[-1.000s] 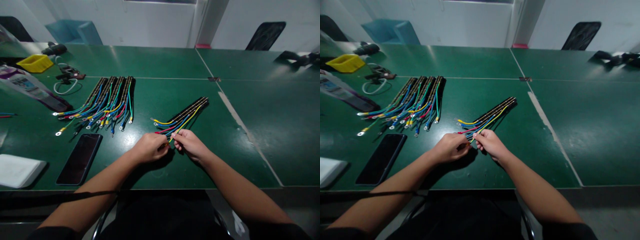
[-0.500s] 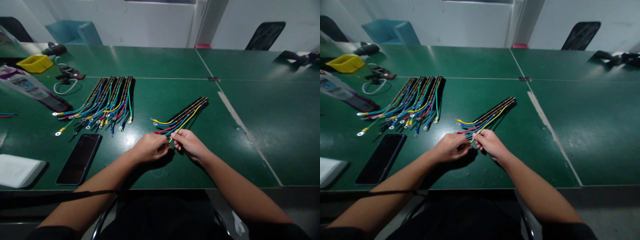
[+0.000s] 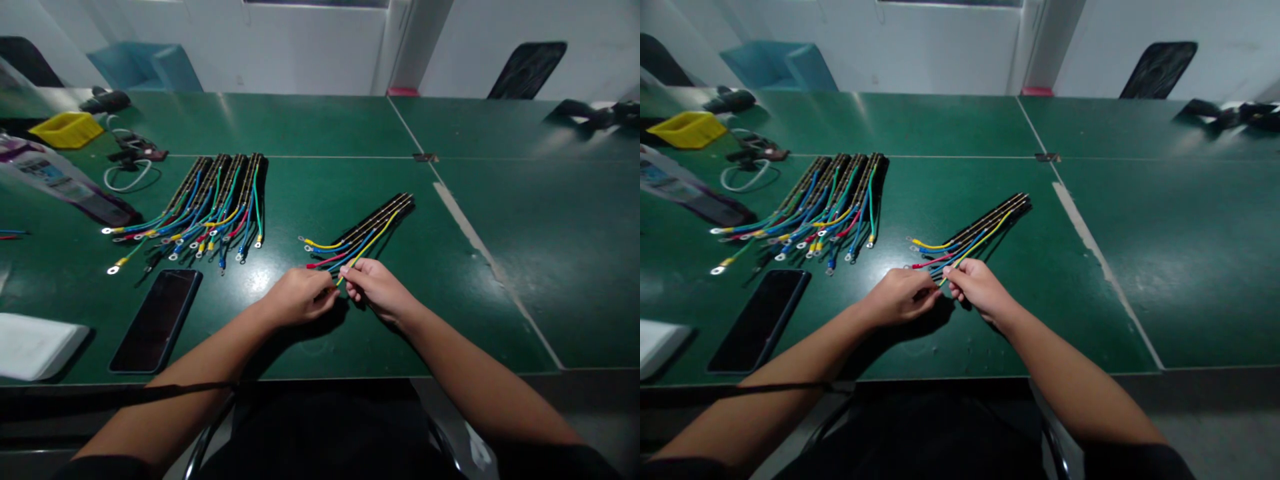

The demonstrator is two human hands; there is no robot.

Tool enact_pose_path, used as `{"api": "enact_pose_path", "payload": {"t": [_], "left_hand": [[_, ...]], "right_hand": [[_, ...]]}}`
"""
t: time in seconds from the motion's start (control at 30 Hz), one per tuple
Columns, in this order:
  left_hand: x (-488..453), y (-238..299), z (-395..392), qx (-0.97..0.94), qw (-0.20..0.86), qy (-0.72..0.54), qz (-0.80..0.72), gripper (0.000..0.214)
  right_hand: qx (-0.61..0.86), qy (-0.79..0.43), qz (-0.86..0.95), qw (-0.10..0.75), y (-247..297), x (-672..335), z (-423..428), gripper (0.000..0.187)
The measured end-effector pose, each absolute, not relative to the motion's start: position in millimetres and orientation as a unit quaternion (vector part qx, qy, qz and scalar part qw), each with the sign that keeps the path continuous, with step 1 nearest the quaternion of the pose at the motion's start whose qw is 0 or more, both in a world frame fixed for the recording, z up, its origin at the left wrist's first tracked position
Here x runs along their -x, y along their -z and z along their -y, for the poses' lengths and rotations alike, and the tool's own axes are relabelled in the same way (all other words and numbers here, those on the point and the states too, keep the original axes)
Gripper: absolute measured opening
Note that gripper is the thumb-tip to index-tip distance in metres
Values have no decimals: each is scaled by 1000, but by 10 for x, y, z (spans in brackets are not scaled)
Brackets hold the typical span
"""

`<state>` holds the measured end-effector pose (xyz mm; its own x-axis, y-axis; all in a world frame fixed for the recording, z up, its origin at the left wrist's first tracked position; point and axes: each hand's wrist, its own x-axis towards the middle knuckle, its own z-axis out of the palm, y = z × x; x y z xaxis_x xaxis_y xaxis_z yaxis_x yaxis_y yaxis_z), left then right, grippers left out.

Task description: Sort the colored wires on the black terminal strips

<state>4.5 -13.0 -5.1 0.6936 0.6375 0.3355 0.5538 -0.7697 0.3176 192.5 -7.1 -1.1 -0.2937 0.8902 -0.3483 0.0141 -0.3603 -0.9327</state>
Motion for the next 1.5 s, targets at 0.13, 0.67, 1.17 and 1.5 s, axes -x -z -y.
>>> {"api": "enact_pose_path", "payload": {"t": [0.13,0.67,1.17,1.5], "left_hand": [[-63,-3,140,-904,102,-216,-355,24],[-33,9,167,-907,78,-344,-231,16],[-45,57,102,-915,66,-323,-232,10],[-31,60,129,-907,92,-351,-215,10]], "right_hand": [[497,-659,458,329,5,-1924,77,27],[454,-681,481,314,-23,-1918,105,30],[442,-655,564,241,-16,-1930,100,32],[452,-665,530,269,-38,-1930,98,31]]}}
